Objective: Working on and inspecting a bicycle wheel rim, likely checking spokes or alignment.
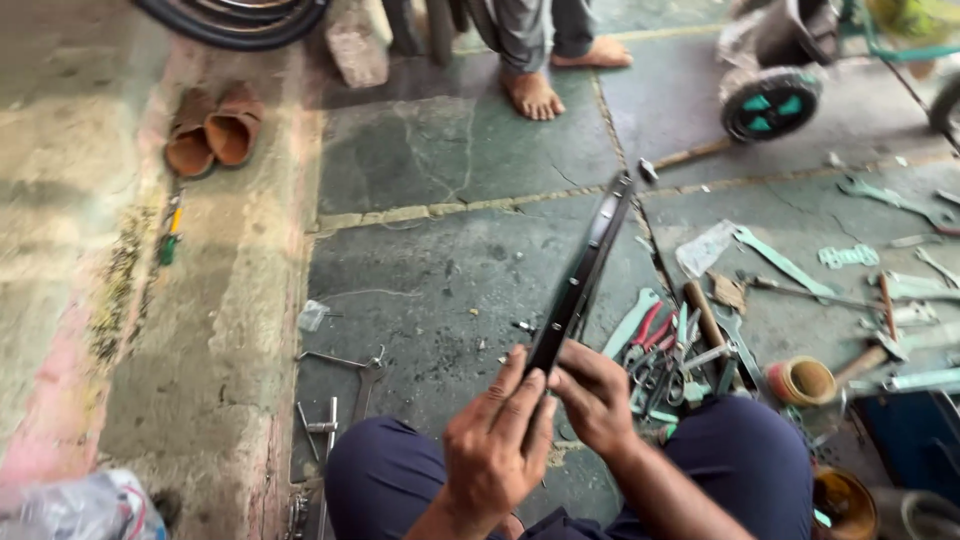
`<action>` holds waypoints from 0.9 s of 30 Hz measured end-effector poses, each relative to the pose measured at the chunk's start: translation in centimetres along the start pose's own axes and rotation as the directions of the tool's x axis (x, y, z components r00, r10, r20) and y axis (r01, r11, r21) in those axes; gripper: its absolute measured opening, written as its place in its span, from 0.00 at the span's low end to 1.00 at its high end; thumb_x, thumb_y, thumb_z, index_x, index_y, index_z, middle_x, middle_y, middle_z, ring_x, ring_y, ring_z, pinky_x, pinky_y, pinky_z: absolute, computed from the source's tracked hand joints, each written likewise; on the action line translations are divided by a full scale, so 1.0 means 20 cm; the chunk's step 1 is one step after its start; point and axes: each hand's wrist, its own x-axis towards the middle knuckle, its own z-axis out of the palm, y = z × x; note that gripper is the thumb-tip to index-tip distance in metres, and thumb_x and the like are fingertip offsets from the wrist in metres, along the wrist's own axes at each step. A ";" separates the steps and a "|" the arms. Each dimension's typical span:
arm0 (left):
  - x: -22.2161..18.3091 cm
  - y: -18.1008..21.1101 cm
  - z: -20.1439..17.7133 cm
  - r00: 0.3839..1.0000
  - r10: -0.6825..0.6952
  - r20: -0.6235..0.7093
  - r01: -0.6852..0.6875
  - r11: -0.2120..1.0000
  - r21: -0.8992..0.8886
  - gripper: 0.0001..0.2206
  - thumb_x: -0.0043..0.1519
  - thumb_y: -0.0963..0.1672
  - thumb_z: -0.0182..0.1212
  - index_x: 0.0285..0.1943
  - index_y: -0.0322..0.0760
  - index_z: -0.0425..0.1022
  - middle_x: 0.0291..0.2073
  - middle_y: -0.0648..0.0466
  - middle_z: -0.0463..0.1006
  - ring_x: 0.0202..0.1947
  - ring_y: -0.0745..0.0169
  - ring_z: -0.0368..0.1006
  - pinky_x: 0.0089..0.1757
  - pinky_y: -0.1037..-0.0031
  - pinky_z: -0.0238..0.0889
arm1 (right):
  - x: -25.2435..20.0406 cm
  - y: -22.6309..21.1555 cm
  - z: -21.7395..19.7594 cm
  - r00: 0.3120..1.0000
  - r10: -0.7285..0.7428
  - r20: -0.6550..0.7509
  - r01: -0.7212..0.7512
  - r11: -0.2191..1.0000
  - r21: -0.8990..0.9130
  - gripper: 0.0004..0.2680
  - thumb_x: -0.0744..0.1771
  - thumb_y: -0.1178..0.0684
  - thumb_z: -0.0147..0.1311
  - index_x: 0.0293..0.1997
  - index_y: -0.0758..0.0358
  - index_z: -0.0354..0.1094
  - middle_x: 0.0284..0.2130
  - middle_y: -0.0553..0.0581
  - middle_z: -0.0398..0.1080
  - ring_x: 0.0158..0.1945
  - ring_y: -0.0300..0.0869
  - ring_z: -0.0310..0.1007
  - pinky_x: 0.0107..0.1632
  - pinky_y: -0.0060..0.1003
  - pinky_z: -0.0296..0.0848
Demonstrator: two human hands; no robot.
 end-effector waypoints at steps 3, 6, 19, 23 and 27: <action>-0.01 -0.01 0.01 1.000 -0.017 -0.022 0.017 0.999 0.027 0.13 0.62 0.42 0.67 0.52 0.26 0.80 0.56 0.34 0.78 0.45 0.44 0.84 0.42 0.67 0.78 | -0.02 0.05 0.00 0.967 0.250 0.051 -0.251 0.895 0.368 0.09 0.69 0.60 0.56 0.52 0.74 0.74 0.47 0.67 0.75 0.51 0.46 0.75 0.55 0.38 0.73; -0.01 -0.02 0.01 0.998 -0.049 -0.036 0.050 0.998 0.033 0.13 0.62 0.42 0.67 0.51 0.27 0.80 0.55 0.35 0.79 0.47 0.44 0.84 0.43 0.67 0.78 | 0.03 0.02 0.00 0.966 0.201 0.161 -0.258 0.720 0.645 0.08 0.71 0.59 0.55 0.53 0.75 0.72 0.51 0.65 0.74 0.55 0.46 0.73 0.60 0.41 0.71; -0.02 0.01 -0.01 0.993 -0.059 -0.099 0.050 0.994 -0.094 0.26 0.66 0.42 0.67 0.69 0.22 0.61 0.56 0.33 0.79 0.45 0.42 0.84 0.43 0.64 0.77 | -0.01 0.01 -0.03 0.955 0.238 0.176 -0.295 0.725 0.622 0.10 0.66 0.63 0.57 0.52 0.71 0.69 0.50 0.63 0.75 0.53 0.49 0.77 0.58 0.44 0.76; -0.01 0.02 -0.01 0.993 -0.042 -0.108 0.024 0.986 -0.166 0.25 0.69 0.41 0.65 0.71 0.23 0.60 0.58 0.34 0.78 0.48 0.41 0.84 0.46 0.64 0.79 | -0.07 0.22 -0.11 0.986 0.092 0.141 -0.162 0.741 0.652 0.05 0.70 0.69 0.60 0.47 0.70 0.69 0.45 0.63 0.75 0.50 0.45 0.76 0.54 0.39 0.76; -0.04 0.01 0.00 0.995 -0.044 -0.092 0.031 0.989 -0.142 0.26 0.67 0.42 0.67 0.71 0.24 0.61 0.58 0.33 0.78 0.45 0.42 0.84 0.44 0.63 0.78 | -0.05 0.13 -0.05 0.990 0.108 0.092 -0.140 0.824 0.548 0.05 0.69 0.67 0.60 0.46 0.69 0.69 0.43 0.58 0.75 0.46 0.40 0.75 0.51 0.35 0.75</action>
